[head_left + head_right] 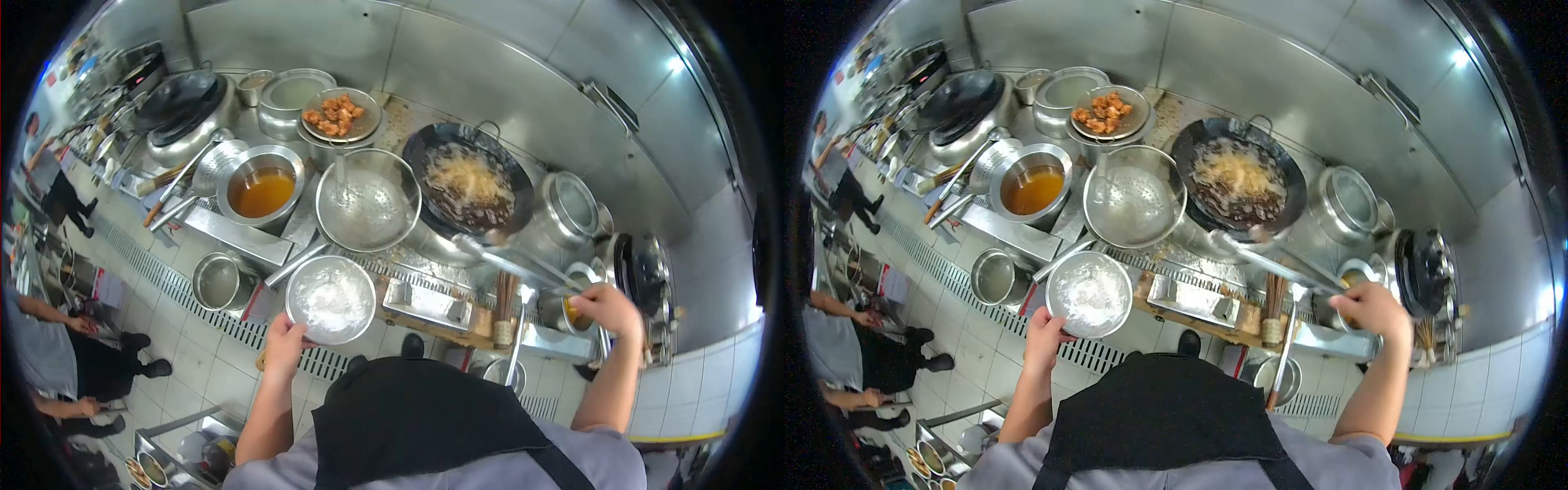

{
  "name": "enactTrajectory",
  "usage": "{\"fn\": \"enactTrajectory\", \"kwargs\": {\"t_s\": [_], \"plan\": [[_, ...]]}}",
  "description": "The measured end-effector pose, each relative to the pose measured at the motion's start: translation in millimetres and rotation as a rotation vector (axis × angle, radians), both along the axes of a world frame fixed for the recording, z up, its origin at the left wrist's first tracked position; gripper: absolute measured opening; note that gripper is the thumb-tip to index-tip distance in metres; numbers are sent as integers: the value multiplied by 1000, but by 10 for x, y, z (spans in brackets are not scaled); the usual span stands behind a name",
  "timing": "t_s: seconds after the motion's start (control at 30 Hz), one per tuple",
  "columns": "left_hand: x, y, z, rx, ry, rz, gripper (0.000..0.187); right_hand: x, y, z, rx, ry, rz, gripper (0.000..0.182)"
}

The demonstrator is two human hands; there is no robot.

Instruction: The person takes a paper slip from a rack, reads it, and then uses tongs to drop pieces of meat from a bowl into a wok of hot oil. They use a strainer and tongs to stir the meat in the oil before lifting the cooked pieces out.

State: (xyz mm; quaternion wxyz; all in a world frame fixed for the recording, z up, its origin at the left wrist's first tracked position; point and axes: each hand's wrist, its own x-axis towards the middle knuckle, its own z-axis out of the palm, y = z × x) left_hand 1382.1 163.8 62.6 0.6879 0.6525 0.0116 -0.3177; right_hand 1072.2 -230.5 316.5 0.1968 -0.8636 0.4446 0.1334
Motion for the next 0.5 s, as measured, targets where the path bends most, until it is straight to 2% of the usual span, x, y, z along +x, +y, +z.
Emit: {"fn": "enactTrajectory", "kwargs": {"t_s": [0.03, 0.17, 0.23, 0.3, 0.43, 0.5], "plan": [[0, 7, 31, 4, 5, -23, 20, 27, 120, -168, 53, 51, -28, 39], [50, -58, 125, -74, 45, -74, 22, -45, 303, -1604, 101, -15, -116, 49], [59, -133, 163, -150, 70, -133, 22, 6, 393, -2414, 91, -91, -117, 44], [20, -189, 227, -152, 63, -122, 25, 482, 858, -2221, 309, -231, -388, 37], [-57, -155, 170, -229, 101, -113, 27, 1009, 991, -2935, 481, -616, -614, 30], [-117, -73, 123, -205, 111, -110, 25, 1303, 1023, -3099, 486, -641, -669, 30]]}}
